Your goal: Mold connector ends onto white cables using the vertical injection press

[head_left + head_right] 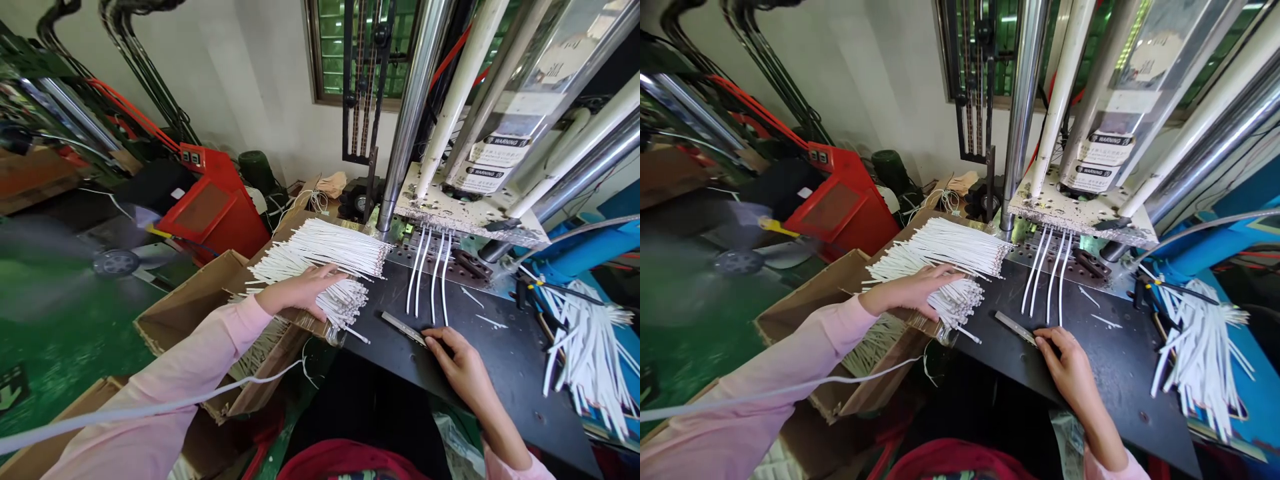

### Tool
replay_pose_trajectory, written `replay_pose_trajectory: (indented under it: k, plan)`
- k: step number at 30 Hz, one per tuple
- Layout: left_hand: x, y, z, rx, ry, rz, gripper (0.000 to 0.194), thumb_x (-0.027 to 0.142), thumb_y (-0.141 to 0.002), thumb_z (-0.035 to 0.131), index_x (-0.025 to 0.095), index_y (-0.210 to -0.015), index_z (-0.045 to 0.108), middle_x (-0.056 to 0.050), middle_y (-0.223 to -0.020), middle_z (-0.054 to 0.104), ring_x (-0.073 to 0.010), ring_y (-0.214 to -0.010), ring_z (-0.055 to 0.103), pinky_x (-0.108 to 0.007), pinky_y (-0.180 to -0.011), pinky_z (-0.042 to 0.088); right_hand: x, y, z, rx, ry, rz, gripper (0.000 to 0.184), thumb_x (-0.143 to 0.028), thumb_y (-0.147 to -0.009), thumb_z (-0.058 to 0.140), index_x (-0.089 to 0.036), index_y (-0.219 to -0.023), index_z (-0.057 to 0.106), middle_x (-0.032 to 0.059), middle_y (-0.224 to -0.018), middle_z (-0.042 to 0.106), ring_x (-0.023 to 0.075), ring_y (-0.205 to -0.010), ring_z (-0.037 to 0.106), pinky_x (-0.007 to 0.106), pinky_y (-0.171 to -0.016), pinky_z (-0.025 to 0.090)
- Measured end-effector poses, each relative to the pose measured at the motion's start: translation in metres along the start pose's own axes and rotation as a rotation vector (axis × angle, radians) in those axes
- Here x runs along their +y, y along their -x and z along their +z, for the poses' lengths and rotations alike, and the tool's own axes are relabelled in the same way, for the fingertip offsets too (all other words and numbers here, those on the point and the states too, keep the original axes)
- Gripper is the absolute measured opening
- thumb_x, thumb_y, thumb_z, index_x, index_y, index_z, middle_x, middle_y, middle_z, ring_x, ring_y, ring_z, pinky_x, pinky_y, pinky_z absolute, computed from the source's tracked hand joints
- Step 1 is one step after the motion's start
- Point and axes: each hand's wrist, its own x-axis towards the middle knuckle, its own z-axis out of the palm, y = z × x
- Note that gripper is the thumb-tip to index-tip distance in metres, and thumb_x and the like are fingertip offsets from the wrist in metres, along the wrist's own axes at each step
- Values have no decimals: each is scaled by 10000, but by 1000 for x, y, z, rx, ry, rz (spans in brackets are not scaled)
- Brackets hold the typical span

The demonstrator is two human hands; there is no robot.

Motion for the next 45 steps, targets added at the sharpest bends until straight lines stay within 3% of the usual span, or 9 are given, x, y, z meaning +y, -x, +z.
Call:
replay_pose_trajectory:
  k: [9,15,20,23,26,32,37,41,45]
  plan:
    - [-7,-4,0,-33,-15,-8,1148,680,-695,747,291,-1600,156,-175,-1682,43,-436,-1534,59,-616,-1189,126,2,1,2,7,-22,0,306,-487,-968,506,-268,-1010,716,64,-1013,719,256,-990,668,401,-902,517]
    - [-6,-2,1,21,-38,45,1007,560,-761,742,253,-1572,230,-194,-1644,218,-378,-1515,210,-553,-1193,169,1,0,3,14,-17,3,319,-500,-966,499,-269,-1000,718,69,-1016,722,262,-982,672,411,-901,521]
    - [13,-5,-6,23,-125,9,974,296,-695,785,142,-1526,302,-222,-1491,425,-377,-1348,441,-438,-1083,352,0,-1,1,20,-3,-8,329,-513,-958,501,-271,-988,722,63,-993,726,259,-958,681,395,-873,534]
    - [32,-9,-9,25,-291,4,643,200,-679,755,90,-1277,544,-198,-1219,613,-344,-1099,581,-443,-997,387,2,-2,2,13,4,-13,344,-532,-956,503,-270,-996,723,69,-994,727,265,-954,680,399,-860,538]
    - [44,-10,-8,38,-385,7,293,158,-721,703,117,-998,615,-136,-963,666,-277,-896,609,-437,-956,386,8,-1,3,8,10,-24,339,-535,-954,511,-274,-1014,719,71,-1016,728,270,-965,680,402,-863,540]
    - [39,-4,-2,161,-367,91,162,88,-764,649,130,-915,606,-137,-953,660,-275,-918,616,-376,-850,447,8,-3,1,34,98,-73,324,-519,-962,503,-277,-1013,713,65,-1013,730,270,-943,692,399,-828,554]
    - [30,-10,9,221,-246,79,124,137,-790,680,147,-895,614,-111,-867,699,-270,-835,674,-354,-774,499,-38,-56,17,39,270,-298,355,-388,-1015,422,-238,-1240,652,106,-1244,671,279,-1129,637,444,-960,507]
    - [28,-12,13,317,-221,46,178,184,-779,709,134,-934,637,-131,-916,724,-299,-881,699,-380,-810,530,-78,-122,54,-30,487,-452,481,-250,-999,432,-290,-1474,493,78,-1559,437,330,-1431,385,529,-1093,392]
    - [13,4,-13,465,-163,15,247,230,-845,641,138,-1075,646,-123,-1033,736,-270,-941,712,-348,-832,552,-84,-157,86,-138,580,-409,466,-254,-1008,446,-320,-1465,510,48,-1620,337,327,-1497,271,558,-1162,279]
